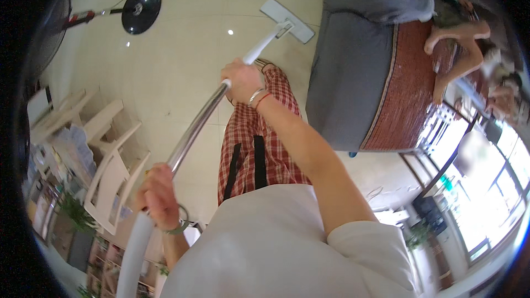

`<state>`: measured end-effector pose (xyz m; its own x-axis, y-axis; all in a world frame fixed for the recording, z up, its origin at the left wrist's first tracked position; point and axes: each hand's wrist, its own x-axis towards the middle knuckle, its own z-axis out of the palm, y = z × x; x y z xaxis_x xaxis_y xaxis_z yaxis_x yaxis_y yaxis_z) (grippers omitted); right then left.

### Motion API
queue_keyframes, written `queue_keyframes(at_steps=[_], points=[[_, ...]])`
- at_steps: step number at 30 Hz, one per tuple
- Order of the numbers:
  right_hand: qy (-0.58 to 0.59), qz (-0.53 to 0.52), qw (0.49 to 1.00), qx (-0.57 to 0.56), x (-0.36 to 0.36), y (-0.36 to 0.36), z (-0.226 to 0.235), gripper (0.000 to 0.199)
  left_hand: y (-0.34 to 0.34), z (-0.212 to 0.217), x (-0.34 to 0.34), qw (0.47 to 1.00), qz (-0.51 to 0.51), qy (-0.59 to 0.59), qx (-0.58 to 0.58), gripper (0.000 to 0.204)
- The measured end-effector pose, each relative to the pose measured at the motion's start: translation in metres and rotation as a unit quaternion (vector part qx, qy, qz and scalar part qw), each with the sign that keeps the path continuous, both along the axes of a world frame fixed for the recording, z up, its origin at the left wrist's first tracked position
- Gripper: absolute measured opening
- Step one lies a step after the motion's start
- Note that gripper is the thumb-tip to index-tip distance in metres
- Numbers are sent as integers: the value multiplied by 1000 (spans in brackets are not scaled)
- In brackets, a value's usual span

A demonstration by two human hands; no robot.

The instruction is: The person mops the tiled floor in a living room and bathroom using a flat mop. They move the mop back and forth across the floor, navigating around furniture and into the bathroom. The person then dips the mop into a bucket of water to clean it.

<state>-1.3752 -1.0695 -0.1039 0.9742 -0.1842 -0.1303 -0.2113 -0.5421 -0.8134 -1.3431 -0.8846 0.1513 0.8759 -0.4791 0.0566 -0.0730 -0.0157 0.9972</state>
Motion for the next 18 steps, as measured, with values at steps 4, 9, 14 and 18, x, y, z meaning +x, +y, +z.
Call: queue_keyframes(at_steps=[4, 9, 14, 18], points=[[-42, -149, 986, 67, -18, 27, 22, 16, -21, 43, 8, 990, -132, -9, 40, 32], [-18, -237, 965, 113, -36, 5, 47, 24, -59, 49, 4, 976, -215, -10, -31, 26], [-53, -350, 933, 57, -115, -57, -7, 51, -92, 42, 8, 954, -234, -38, -184, 22], [18, -649, 719, 246, -192, -94, -89, 17, -141, -42, -12, 957, -238, -162, -43, 31]])
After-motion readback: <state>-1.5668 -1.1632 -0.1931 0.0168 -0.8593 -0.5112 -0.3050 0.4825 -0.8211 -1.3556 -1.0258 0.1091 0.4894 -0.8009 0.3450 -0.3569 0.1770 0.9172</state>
